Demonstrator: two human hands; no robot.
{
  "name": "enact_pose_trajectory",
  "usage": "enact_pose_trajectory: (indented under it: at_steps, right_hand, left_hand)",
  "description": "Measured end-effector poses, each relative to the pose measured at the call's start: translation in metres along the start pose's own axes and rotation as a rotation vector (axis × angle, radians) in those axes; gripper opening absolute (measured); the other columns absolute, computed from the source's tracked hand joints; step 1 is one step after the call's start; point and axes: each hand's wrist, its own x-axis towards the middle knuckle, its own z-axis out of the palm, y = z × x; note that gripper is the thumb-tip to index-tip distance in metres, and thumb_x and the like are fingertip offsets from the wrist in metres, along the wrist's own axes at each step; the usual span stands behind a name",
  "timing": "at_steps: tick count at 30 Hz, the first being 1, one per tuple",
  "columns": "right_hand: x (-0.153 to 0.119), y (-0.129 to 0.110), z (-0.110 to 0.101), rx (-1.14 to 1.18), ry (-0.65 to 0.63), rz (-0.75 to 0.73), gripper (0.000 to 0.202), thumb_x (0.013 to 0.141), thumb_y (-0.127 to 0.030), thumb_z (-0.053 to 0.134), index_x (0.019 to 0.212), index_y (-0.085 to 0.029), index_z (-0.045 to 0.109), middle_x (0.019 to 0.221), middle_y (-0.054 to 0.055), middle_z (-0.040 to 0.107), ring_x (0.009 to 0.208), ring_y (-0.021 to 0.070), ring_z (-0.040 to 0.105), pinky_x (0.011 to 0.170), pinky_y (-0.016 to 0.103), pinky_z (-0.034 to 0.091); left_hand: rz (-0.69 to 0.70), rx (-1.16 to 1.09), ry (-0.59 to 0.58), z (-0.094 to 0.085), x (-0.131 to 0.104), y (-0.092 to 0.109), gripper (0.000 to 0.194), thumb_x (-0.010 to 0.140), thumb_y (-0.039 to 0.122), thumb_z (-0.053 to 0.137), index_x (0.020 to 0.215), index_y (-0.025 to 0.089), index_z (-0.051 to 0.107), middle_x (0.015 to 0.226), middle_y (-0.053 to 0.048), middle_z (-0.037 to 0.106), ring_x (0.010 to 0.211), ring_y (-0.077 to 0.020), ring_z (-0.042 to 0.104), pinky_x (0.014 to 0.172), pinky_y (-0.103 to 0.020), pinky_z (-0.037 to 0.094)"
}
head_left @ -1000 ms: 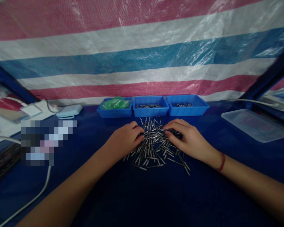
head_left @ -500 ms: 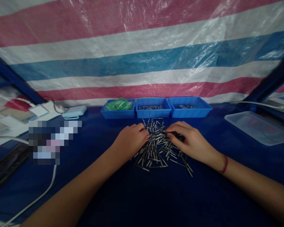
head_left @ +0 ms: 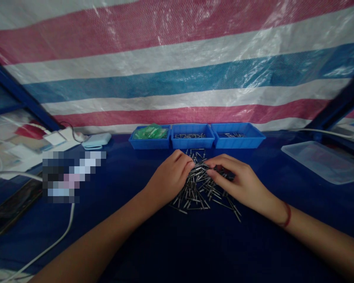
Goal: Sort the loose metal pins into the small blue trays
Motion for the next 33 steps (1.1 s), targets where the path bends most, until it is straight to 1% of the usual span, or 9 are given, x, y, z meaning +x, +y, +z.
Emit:
enact_pose_trajectory:
  at_steps: [3,8,11,13,17,22,30,33]
  right_hand:
    - [-0.001,-0.008,0.001,0.136,0.018,0.031,0.014,0.084,-0.024,0.055,0.094,-0.022,0.065,0.090,0.002,0.067,0.083,0.0142,0.062,0.074,0.029,0.050]
    - [-0.002,-0.011,0.001,0.245,0.050,0.075,0.011,0.083,-0.025,0.058,0.089,-0.023,0.066,0.087,0.002,0.066,0.079,0.0146,0.062,0.068,0.030,0.049]
    - [-0.002,-0.011,0.002,0.258,0.057,0.110,0.010,0.083,-0.026,0.058,0.086,-0.022,0.066,0.084,0.003,0.065,0.077,0.0153,0.061,0.066,0.030,0.048]
    - [-0.003,-0.012,0.002,0.256,0.060,0.114,0.009,0.083,-0.026,0.058,0.083,-0.021,0.065,0.082,0.003,0.064,0.075,0.0154,0.060,0.065,0.030,0.047]
    - [-0.003,-0.016,0.003,0.270,0.075,0.118,0.009,0.083,-0.025,0.058,0.083,-0.020,0.065,0.080,0.003,0.062,0.073,0.0149,0.059,0.063,0.030,0.046]
    - [-0.002,-0.017,0.003,0.298,0.093,0.101,0.007,0.082,-0.024,0.058,0.083,-0.020,0.064,0.079,0.003,0.061,0.071,0.0142,0.058,0.061,0.029,0.045]
    - [-0.004,-0.016,0.003,0.307,0.105,0.100,0.007,0.082,-0.024,0.059,0.083,-0.019,0.064,0.079,0.003,0.061,0.070,0.0135,0.058,0.060,0.029,0.045]
    - [-0.004,-0.017,0.002,0.297,0.099,0.100,0.007,0.082,-0.024,0.059,0.083,-0.020,0.064,0.078,0.002,0.061,0.070,0.0135,0.058,0.060,0.029,0.046]
  left_hand:
    - [0.008,-0.170,-0.018,0.004,-0.003,0.008,0.021,0.095,0.021,0.035,0.088,0.015,0.055,0.088,-0.003,0.051,0.086,-0.0145,0.052,0.081,-0.030,0.043]
    - [0.008,-0.293,-0.031,0.004,-0.004,0.013,0.021,0.094,0.024,0.036,0.088,0.017,0.055,0.087,-0.003,0.051,0.086,-0.0152,0.052,0.081,-0.031,0.044]
    - [0.021,-0.328,-0.027,0.002,-0.004,0.013,0.015,0.090,0.028,0.046,0.096,0.019,0.057,0.092,-0.004,0.051,0.088,-0.0158,0.053,0.081,-0.032,0.044]
    - [0.025,-0.346,-0.029,0.003,-0.004,0.013,0.015,0.088,0.028,0.050,0.098,0.020,0.058,0.094,-0.004,0.052,0.088,-0.0161,0.053,0.080,-0.032,0.045]
    - [-0.022,-0.401,-0.038,0.006,-0.005,0.013,0.013,0.089,0.027,0.050,0.091,0.019,0.060,0.093,-0.004,0.052,0.086,-0.0156,0.053,0.079,-0.032,0.045]
    - [-0.085,-0.473,-0.047,0.009,-0.005,0.015,0.014,0.089,0.028,0.049,0.093,0.020,0.059,0.093,-0.003,0.052,0.083,-0.0141,0.054,0.073,-0.028,0.045]
    - [-0.101,-0.497,-0.071,0.009,-0.005,0.015,0.016,0.090,0.030,0.048,0.094,0.020,0.059,0.095,-0.002,0.052,0.083,-0.0131,0.053,0.072,-0.027,0.044]
    - [-0.096,-0.491,-0.054,0.008,-0.005,0.016,0.015,0.089,0.029,0.049,0.093,0.020,0.059,0.095,-0.002,0.052,0.082,-0.0131,0.053,0.072,-0.027,0.045]
